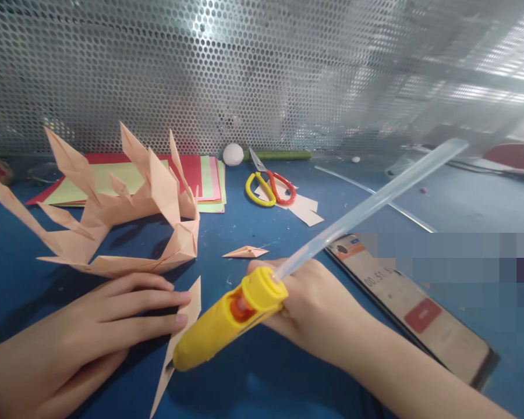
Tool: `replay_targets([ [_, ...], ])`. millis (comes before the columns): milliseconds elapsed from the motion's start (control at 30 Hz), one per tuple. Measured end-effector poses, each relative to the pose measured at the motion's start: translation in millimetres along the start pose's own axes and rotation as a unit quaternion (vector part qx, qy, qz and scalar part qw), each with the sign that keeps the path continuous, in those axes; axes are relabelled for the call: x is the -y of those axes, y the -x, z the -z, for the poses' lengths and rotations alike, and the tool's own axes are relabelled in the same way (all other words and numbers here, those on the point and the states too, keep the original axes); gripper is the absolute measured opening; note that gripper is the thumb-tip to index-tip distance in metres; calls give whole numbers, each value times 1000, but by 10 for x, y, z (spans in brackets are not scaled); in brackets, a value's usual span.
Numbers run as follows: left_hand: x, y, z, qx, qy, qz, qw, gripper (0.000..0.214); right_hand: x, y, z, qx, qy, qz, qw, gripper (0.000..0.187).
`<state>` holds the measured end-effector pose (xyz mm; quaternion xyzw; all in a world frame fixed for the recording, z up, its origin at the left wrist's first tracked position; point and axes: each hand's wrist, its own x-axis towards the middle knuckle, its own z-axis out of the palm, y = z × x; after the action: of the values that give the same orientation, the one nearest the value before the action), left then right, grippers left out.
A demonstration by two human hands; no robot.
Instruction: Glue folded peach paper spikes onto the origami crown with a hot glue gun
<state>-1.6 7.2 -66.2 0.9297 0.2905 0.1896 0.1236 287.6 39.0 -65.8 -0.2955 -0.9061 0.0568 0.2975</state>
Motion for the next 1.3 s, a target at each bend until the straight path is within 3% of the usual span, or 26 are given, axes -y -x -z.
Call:
replay_targets([
  [200, 7, 6, -11, -4, -4, 4, 1000, 57, 41, -39, 21, 35, -23, 14, 999, 22],
  [367, 3, 11, -17, -7, -7, 6, 1000, 55, 19, -26, 36, 15, 8, 6, 1000, 17],
  [567, -1, 7, -13, -17, -11, 2, 1000, 56, 50, -25, 11, 36, -19, 8, 999, 23],
  [867, -3, -10, 2, -10, -11, 4, 1000, 56, -62, 56, -19, 2, -29, -19, 999, 15],
  [1300, -14, -3, 2, -13, 3, 10, 1000, 55, 43, -11, -2, 0, -35, -29, 999, 22],
])
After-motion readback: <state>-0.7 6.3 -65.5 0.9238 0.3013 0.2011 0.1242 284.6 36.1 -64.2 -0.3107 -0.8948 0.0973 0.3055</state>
